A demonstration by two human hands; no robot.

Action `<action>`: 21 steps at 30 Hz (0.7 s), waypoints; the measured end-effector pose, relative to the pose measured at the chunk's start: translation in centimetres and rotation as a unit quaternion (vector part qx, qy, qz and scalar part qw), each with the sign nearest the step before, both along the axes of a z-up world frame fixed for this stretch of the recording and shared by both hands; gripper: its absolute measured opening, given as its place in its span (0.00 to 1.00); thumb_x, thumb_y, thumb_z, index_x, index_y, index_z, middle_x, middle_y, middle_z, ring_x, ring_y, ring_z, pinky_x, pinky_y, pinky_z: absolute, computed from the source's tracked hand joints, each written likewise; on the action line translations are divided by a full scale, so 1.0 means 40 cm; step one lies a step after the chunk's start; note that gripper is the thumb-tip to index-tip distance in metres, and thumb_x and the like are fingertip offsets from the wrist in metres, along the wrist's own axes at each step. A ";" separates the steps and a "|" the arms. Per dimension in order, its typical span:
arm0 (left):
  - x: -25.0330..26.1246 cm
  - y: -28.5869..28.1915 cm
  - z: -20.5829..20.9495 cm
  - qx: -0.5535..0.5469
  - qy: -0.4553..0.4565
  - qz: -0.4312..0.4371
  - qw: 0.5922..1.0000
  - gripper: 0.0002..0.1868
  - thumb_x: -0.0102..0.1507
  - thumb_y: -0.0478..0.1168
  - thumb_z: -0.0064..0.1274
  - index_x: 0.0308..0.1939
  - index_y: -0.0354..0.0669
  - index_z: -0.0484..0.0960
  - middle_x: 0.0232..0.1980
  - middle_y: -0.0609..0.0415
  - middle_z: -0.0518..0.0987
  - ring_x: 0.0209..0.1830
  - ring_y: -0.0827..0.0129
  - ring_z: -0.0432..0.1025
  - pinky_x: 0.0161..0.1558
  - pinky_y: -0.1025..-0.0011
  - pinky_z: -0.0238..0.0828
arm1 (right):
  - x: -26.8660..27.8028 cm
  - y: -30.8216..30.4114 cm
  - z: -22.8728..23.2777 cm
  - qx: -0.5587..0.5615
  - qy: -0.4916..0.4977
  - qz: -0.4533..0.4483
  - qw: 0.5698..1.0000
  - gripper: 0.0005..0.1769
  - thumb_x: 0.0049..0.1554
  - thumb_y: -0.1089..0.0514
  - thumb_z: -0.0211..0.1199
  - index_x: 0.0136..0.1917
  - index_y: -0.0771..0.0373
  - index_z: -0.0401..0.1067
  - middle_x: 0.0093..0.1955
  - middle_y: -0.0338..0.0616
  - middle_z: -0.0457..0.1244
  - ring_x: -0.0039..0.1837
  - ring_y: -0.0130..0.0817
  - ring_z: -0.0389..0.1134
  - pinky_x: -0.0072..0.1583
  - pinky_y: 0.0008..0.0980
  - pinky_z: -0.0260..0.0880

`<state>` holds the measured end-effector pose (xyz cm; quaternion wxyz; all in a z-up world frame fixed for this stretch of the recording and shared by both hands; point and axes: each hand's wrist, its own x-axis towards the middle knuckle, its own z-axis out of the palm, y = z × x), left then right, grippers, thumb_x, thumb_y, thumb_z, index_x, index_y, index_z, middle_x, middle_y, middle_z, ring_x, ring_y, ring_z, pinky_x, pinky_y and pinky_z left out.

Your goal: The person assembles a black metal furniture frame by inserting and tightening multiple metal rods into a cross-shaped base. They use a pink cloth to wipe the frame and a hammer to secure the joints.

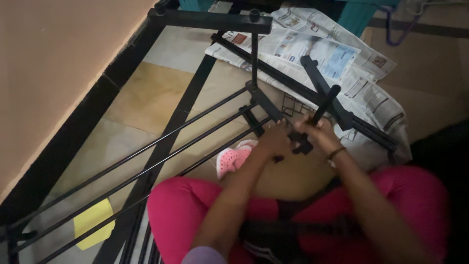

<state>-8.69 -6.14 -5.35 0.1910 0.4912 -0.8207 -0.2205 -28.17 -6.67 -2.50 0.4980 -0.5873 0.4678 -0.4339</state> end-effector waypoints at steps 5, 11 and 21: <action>-0.021 0.054 0.074 -0.050 0.290 0.025 0.956 0.32 0.61 0.44 0.59 0.69 0.40 0.75 0.61 0.39 0.80 0.63 0.47 0.76 0.61 0.61 0.73 | -0.105 -0.001 0.011 -0.027 0.236 0.076 0.968 0.58 0.48 0.40 0.74 0.79 0.64 0.49 0.78 0.57 0.54 0.80 0.50 0.53 0.77 0.44 0.51; -0.100 0.046 0.101 0.192 0.580 0.015 0.792 0.25 0.57 0.39 0.60 0.58 0.39 0.77 0.50 0.54 0.78 0.39 0.68 0.78 0.37 0.64 0.77 | -0.156 -0.062 -0.158 0.105 0.361 0.211 0.902 0.61 0.43 0.36 0.77 0.78 0.59 0.50 0.75 0.52 0.58 0.77 0.45 0.57 0.75 0.40 0.56; -0.216 -0.043 0.115 0.240 0.544 0.027 0.804 0.18 0.61 0.44 0.65 0.22 0.47 0.72 0.21 0.66 0.66 0.20 0.80 0.58 0.22 0.76 0.49 | -0.083 -0.099 -0.323 0.014 0.292 0.188 0.938 0.46 0.48 0.37 0.73 0.69 0.59 0.58 0.65 0.47 0.59 0.67 0.39 0.59 0.67 0.35 0.58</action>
